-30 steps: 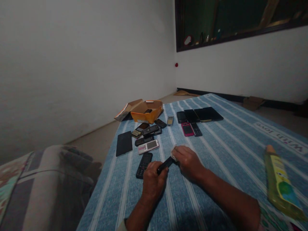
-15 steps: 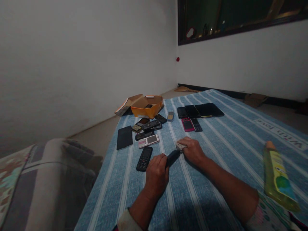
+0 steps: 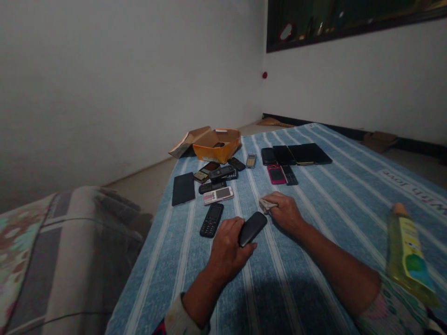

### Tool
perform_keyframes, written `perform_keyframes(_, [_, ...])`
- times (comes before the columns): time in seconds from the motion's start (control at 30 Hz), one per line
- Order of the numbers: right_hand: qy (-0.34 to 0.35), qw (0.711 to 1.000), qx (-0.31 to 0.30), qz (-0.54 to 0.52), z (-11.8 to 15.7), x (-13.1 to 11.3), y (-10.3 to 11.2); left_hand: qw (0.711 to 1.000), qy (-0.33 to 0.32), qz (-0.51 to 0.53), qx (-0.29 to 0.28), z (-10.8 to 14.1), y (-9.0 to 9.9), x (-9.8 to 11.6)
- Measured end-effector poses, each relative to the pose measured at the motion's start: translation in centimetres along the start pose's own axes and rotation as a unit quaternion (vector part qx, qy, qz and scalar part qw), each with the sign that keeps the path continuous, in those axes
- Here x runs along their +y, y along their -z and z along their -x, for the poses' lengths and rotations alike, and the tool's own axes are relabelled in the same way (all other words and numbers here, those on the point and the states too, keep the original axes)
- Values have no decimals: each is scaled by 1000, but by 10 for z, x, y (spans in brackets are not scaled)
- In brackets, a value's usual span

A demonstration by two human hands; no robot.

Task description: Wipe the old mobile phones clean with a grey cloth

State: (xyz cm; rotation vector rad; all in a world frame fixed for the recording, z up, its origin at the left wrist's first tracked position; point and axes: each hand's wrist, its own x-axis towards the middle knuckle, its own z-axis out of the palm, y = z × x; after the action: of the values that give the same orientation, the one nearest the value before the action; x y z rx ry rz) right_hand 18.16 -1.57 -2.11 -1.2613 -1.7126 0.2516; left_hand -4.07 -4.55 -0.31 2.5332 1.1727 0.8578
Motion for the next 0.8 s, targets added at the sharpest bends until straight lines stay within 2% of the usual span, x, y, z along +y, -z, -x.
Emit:
perform_keyframes(0.2, [55,998,0,40,11,-11,0,999,17,-34,30,13,-3,-6])
perform_keyframes(0.3, [124,988,-22,90,19,-30,-3,998,17,-47,30,16,-5,-6])
perform_keyframes(0.4, [216,966,-46,135,29,-50,-14,998,18,-49,42,15,-7,-6])
perform_keyframes(0.5, [288,943,-47,161,38,-57,-26,997,15,-41,58,15,-9,-5])
perform_keyframes(0.57, [295,939,-45,170,39,-51,-28,998,16,-35,58,15,-9,-5])
perform_keyframes(0.7, [238,952,-52,187,30,-33,-18,998,27,-39,47,14,-8,-4])
perform_keyframes(0.8, [219,951,-47,211,28,-32,-15,997,29,-43,49,14,-8,-3])
